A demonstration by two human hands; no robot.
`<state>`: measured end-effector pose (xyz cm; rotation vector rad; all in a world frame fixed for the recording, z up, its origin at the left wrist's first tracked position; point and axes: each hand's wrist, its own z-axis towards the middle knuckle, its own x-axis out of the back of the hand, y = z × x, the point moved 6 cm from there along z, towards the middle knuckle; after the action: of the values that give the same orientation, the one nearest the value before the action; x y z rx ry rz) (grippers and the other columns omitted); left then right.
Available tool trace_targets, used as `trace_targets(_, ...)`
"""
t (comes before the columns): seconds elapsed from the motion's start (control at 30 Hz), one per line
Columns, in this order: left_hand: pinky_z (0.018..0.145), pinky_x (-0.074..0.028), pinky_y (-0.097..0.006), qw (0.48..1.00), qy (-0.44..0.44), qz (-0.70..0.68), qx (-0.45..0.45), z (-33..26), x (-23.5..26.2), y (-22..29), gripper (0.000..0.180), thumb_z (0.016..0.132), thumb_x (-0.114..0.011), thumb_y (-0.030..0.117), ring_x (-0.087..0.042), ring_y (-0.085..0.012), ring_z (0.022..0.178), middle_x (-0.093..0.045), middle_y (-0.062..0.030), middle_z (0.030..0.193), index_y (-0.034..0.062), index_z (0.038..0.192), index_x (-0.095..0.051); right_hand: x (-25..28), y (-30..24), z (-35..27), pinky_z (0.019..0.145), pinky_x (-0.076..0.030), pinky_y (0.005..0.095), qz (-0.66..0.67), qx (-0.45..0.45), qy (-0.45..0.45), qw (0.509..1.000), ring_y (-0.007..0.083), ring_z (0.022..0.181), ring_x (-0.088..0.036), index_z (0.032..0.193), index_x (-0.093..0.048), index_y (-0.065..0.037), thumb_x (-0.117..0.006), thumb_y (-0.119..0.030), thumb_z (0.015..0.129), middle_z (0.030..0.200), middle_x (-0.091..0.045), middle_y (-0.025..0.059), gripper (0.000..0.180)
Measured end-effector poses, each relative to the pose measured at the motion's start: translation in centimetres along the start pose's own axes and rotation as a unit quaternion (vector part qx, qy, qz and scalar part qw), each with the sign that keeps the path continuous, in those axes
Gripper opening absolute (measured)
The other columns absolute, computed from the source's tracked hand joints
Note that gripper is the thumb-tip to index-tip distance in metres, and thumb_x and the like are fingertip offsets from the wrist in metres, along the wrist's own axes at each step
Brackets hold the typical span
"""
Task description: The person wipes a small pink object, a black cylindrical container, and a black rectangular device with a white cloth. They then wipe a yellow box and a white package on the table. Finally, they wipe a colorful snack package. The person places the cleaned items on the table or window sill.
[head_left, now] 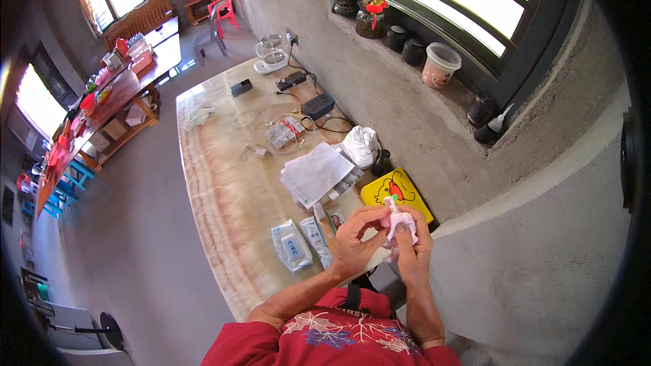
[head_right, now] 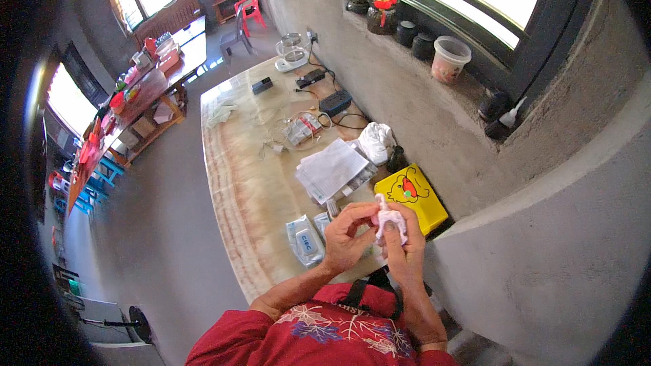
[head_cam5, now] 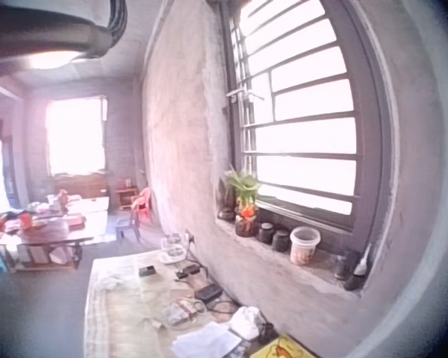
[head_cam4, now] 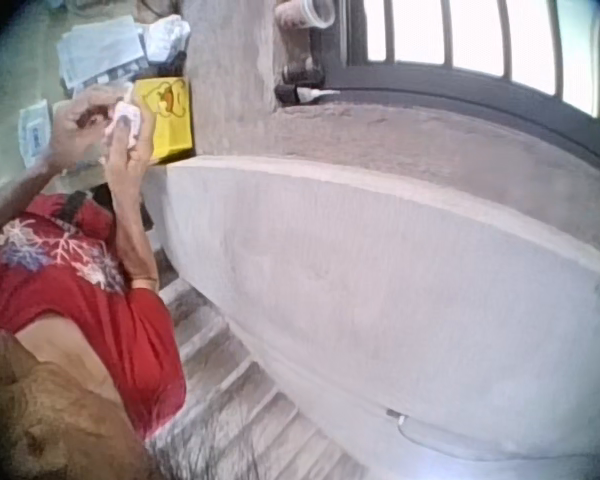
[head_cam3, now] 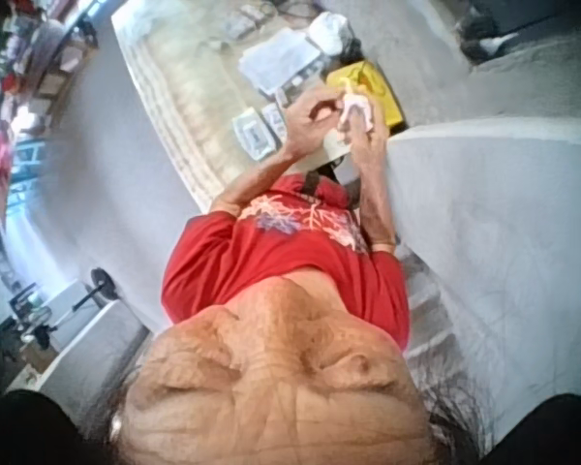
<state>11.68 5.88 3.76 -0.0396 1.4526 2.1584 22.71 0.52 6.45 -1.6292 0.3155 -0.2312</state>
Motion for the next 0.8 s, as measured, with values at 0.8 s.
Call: trace_targets(0.8, 0.078, -0.048, -0.026, 0.918, 0.090, -0.266, 0.281, 4.9, -1.6, -10.6, 0.020, 0.083, -0.063, 0.006, -0.059, -0.0123, 0.086, -0.062, -0.0077, 0.099, 0.0034, 0.102, -0.056, 5.2, 1.2, 5.5, 0.065, -0.048, 0.0250, -0.044, 0.102, 0.043, 0.993, 0.0142, 0.083, -0.056, 0.110, -0.054, -0.001, -0.052, -0.004, 0.081, 0.102, -0.055, 0.0090, 0.029)
